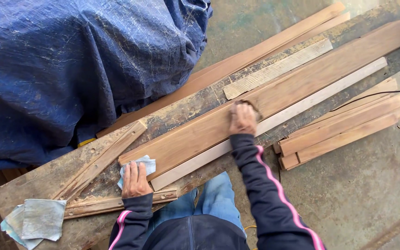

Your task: Manually sanding wooden planks with sandpaper and wiping them with a cloth.

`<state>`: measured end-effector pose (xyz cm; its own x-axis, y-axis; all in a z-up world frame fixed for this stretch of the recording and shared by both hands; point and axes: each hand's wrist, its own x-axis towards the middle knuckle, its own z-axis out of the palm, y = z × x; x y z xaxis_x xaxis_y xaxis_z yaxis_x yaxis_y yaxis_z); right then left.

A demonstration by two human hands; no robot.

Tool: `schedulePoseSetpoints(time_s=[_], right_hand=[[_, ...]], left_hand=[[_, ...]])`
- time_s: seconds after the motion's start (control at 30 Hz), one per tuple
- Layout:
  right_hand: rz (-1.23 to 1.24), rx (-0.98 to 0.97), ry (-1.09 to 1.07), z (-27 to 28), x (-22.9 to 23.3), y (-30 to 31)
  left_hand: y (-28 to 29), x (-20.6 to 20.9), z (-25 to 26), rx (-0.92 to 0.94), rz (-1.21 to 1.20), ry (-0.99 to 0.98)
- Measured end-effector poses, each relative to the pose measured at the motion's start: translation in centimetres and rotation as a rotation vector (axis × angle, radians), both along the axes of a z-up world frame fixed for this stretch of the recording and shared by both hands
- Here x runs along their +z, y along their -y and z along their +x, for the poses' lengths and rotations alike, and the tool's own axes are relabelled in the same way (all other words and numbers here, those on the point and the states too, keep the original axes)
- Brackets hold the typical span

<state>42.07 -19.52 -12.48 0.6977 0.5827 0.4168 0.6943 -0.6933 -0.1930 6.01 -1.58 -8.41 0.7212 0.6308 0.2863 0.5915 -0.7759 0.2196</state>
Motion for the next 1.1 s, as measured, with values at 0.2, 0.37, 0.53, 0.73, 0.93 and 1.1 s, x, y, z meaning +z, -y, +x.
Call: schedulePoseSetpoints(time_s=[0.2,0.37,0.53,0.73,0.93,1.1], right_hand=[[0.147,0.481,-0.249,-15.3,5.2,-5.0],[0.153,0.413,-0.164,-3.4,6.3,1.9],[-0.113,0.065,0.013,10.0,1.9,10.0],[0.1,0.368,-0.108,-1.9,3.4,2.3],[0.101,0.606,-0.196,3.4,6.0,2.3],[-0.009,0.201,-0.01,16.2,3.0,8.9]], left_hand=[[-0.1,0.4,0.8,0.009,0.074,-0.075],[0.6,0.6,1.5,0.033,-0.011,-0.079],[2.3,0.5,4.2,0.11,-0.008,-0.128],[2.9,-0.4,4.3,0.148,0.032,-0.085],[2.5,-0.6,4.1,0.153,0.032,-0.118],[2.8,0.1,4.7,0.179,0.016,-0.13]])
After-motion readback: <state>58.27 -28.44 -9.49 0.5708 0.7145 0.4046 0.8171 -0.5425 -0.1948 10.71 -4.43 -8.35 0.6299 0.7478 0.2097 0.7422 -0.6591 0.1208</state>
